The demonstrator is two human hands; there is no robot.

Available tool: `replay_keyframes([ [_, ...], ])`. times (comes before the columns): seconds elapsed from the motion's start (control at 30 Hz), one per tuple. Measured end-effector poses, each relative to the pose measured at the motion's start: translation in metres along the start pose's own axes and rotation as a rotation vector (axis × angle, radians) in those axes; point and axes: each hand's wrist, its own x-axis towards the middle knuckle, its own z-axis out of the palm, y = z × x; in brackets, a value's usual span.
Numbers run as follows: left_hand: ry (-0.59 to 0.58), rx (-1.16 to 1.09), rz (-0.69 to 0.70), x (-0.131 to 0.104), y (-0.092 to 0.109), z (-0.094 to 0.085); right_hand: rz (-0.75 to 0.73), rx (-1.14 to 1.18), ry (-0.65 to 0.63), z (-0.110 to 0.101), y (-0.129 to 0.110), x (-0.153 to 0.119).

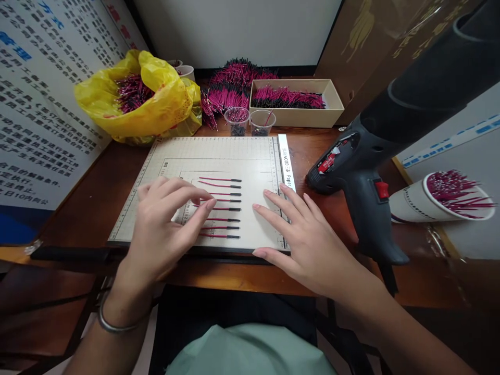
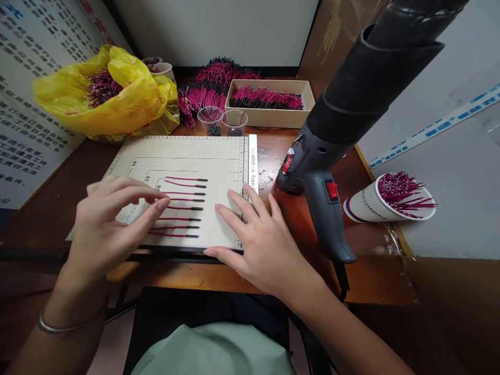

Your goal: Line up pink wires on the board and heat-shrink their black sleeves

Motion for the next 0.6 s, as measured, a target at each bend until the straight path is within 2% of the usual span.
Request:
replay_keyframes([
  [0.1,0.049,-0.096,-0.112,-0.018,0.002,0.004,0.0,0.006,0.015,0.001,0.0,0.0],
  [0.23,0.094,-0.204,-0.194,-0.028,-0.001,0.01,0.008,0.018,0.035,0.003,-0.001,0.001],
  [0.47,0.102,-0.198,-0.209,-0.03,-0.001,0.012,0.026,0.05,0.038,0.003,-0.001,-0.001],
  [0.6,0.035,-0.129,-0.149,-0.029,-0.001,0.011,0.013,0.035,0.051,0.003,0.0,-0.001],
])
